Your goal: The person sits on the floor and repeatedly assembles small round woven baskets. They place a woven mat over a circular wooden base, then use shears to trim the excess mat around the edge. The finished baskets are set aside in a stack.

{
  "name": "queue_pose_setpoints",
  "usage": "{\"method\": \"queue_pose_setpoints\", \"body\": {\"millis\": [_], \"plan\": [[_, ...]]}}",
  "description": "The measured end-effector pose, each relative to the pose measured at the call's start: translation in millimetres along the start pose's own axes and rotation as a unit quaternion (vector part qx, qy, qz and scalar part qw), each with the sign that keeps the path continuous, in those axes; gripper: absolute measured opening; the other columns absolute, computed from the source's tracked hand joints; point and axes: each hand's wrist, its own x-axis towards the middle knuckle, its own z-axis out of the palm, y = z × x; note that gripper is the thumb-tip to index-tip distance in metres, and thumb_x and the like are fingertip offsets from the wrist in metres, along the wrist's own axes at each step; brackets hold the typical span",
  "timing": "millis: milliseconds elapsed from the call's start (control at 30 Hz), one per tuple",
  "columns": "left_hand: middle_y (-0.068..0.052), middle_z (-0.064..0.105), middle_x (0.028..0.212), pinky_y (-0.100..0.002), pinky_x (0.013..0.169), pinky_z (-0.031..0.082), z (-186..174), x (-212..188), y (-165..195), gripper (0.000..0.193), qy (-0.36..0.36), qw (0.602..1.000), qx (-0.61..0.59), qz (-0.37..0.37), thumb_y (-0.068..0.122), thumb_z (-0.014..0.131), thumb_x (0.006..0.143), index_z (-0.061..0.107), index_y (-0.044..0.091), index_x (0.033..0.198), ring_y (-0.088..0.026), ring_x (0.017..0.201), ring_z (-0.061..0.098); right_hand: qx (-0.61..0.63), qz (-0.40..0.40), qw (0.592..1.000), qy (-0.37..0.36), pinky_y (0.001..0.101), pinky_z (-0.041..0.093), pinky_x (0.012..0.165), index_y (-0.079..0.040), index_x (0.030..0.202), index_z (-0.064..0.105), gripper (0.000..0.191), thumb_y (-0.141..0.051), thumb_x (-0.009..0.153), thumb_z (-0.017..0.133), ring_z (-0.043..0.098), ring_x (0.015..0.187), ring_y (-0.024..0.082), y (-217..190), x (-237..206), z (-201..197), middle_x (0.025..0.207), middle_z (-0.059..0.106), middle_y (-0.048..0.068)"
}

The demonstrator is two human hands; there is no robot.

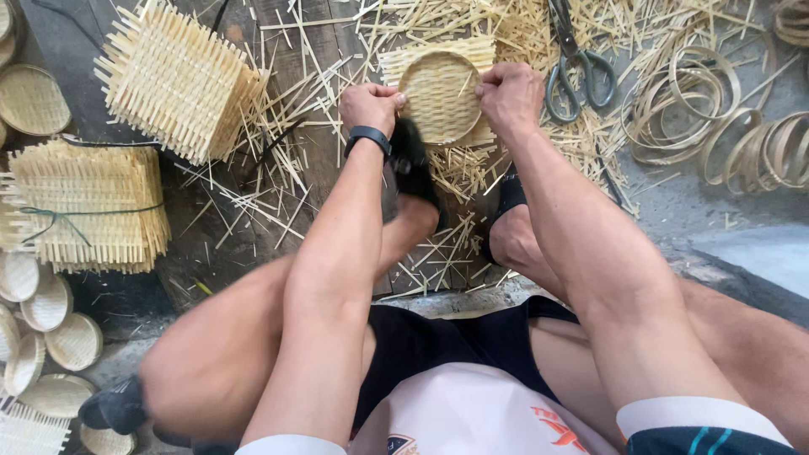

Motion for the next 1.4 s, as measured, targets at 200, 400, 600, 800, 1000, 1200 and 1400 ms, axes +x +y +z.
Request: {"method": "queue_pose_setpoints", "body": {"millis": [200,400,600,800,1000,1200,1400], "plan": [[-0.003,0.079,0.075,-0.029,0.067,0.058,-7,4,7,0.015,-0.045,0.998,0.020,-0.032,0.019,0.091,0.066,0.084,0.017,0.079,-0.015,0.067,0.075,0.002,-0.033,0.999,0.020,0.0320,0.059,0.071,-0.011,0.088,0.082,0.006,-0.009,0.081,0.082,0.073,0.072,0.016,2,-1,-1,0.081,0.078,0.008],[-0.003,0.080,0.076,-0.028,0.067,0.059,-5,-2,0,0.016,-0.032,0.999,0.001,-0.033,0.017,0.091,0.065,0.083,0.013,0.078,-0.013,0.067,0.076,0.021,-0.020,0.999,-0.020,0.0307,0.059,0.072,-0.011,0.090,0.082,0.012,-0.014,0.078,0.085,0.073,0.072,0.015,9,6,-7,0.082,0.078,0.007],[-0.005,0.080,0.076,-0.027,0.069,0.059,-2,4,-5,0.019,-0.022,1.000,0.004,-0.008,0.017,0.093,0.063,0.084,0.011,0.078,-0.015,0.067,0.076,0.046,-0.033,0.997,-0.051,0.0297,0.059,0.069,-0.006,0.089,0.080,0.013,-0.006,0.077,0.085,0.072,0.072,0.014,5,10,-14,0.080,0.077,0.009],[-0.005,0.079,0.076,-0.028,0.067,0.059,-4,4,-6,0.019,-0.023,1.000,0.020,-0.001,0.016,0.092,0.063,0.083,0.012,0.079,-0.014,0.067,0.076,0.062,-0.021,0.997,-0.045,0.0290,0.058,0.068,-0.007,0.090,0.082,0.012,-0.006,0.079,0.084,0.071,0.071,0.013,-3,1,-16,0.080,0.077,0.007],[-0.005,0.080,0.076,-0.028,0.069,0.059,-4,3,-8,0.015,-0.032,0.999,-0.019,0.015,0.013,0.092,0.063,0.083,0.011,0.076,-0.014,0.068,0.076,0.033,-0.037,0.998,-0.048,0.0303,0.059,0.071,-0.006,0.091,0.082,0.013,-0.008,0.078,0.086,0.071,0.075,0.014,0,-1,-16,0.084,0.077,0.008],[-0.006,0.079,0.081,-0.031,0.077,0.060,-15,8,1,0.017,-0.087,0.996,0.028,0.020,0.015,0.092,0.067,0.082,0.012,0.081,-0.017,0.074,0.076,0.041,-0.065,0.996,-0.053,0.0318,0.060,0.072,-0.006,0.095,0.080,0.016,-0.010,0.081,0.087,0.071,0.075,0.015,-5,0,-19,0.086,0.077,0.009],[-0.006,0.069,0.120,-0.037,0.103,0.051,22,16,36,0.017,0.046,0.854,0.088,0.511,0.020,0.078,0.094,0.079,0.021,0.111,-0.023,0.116,0.060,0.200,0.263,0.942,-0.053,0.0303,0.046,0.038,-0.009,0.086,0.069,0.022,-0.029,0.096,0.067,0.057,0.047,0.015,-21,-66,17,0.062,0.066,0.005]]}}
